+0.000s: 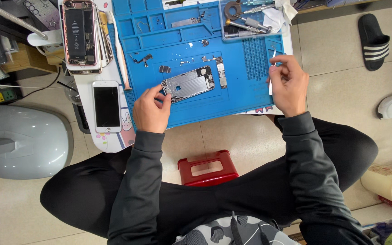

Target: The person works on a disassembled smartphone chassis on a blue mat, using tweezers to handle small components and a screwdriver to remove screws. They lift and turn the chassis to access different parts while organizing small pieces on the mat.

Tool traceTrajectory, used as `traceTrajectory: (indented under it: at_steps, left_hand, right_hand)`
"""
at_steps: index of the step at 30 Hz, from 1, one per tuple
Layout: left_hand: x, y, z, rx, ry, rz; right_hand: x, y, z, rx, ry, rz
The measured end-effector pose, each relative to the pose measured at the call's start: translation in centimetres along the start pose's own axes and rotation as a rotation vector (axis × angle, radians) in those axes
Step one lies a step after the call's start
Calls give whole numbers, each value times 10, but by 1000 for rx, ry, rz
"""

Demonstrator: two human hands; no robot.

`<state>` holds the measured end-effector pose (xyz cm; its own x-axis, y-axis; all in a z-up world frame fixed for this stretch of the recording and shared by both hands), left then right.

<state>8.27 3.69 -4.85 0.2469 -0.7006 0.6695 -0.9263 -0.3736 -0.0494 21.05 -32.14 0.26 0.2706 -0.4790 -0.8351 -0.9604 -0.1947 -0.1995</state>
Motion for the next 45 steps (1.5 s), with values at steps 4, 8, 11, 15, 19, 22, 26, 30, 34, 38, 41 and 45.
traceTrajectory:
  at_steps: [4, 8, 11, 15, 19, 22, 26, 30, 34, 38, 41, 45]
  left_hand:
    - [2, 1, 0, 13, 9, 10]
    - [6, 1, -3, 21, 18, 10]
    - [6, 0, -4, 18, 38, -5]
    - [3, 1, -2, 7, 22, -16]
    - [5, 2, -3, 6, -1, -14]
    - [4, 2, -3, 7, -8, -28]
    - [9, 2, -5, -8, 43, -50]
    - [10, 3, -4, -13, 19, -21]
    - [11, 4, -5, -9, 29, -23]
    - [10, 5, -5, -17, 28, -17]
    - [11, 5, -5, -21, 30, -15]
    - [13, 6, -6, -35, 39, -31]
  right_hand:
    - [-15, -6, 5, -49, -223, 58]
    - [1, -9, 9, 19, -250, 25]
    - [14, -15, 12, 72, -196, 10]
    - [9, -13, 16, 94, -25, -19]
    - [16, -11, 10, 80, 186, -14]
    - [39, -14, 10, -10, 412, 11]
    - [13, -21, 21, 31, 247, -17]
    - [-6, -25, 38, 49, 121, -96]
    - [6, -30, 40, 79, 144, -119]
    - [10, -32, 42, 82, 195, -150]
    - [12, -33, 43, 79, 211, -158]
    - [11, -34, 44, 77, 240, -152]
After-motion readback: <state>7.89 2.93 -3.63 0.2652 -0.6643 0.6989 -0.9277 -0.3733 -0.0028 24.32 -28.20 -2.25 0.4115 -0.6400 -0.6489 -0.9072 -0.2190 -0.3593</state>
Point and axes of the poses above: each hand's wrist, its own y-axis away from the middle knuckle, its own z-axis out of the palm, x = y × z, the point moved 6 cm from there along -y, towards the middle knuckle, and after that the axes turned 3 degrees about -y, right-handed, at the moved point
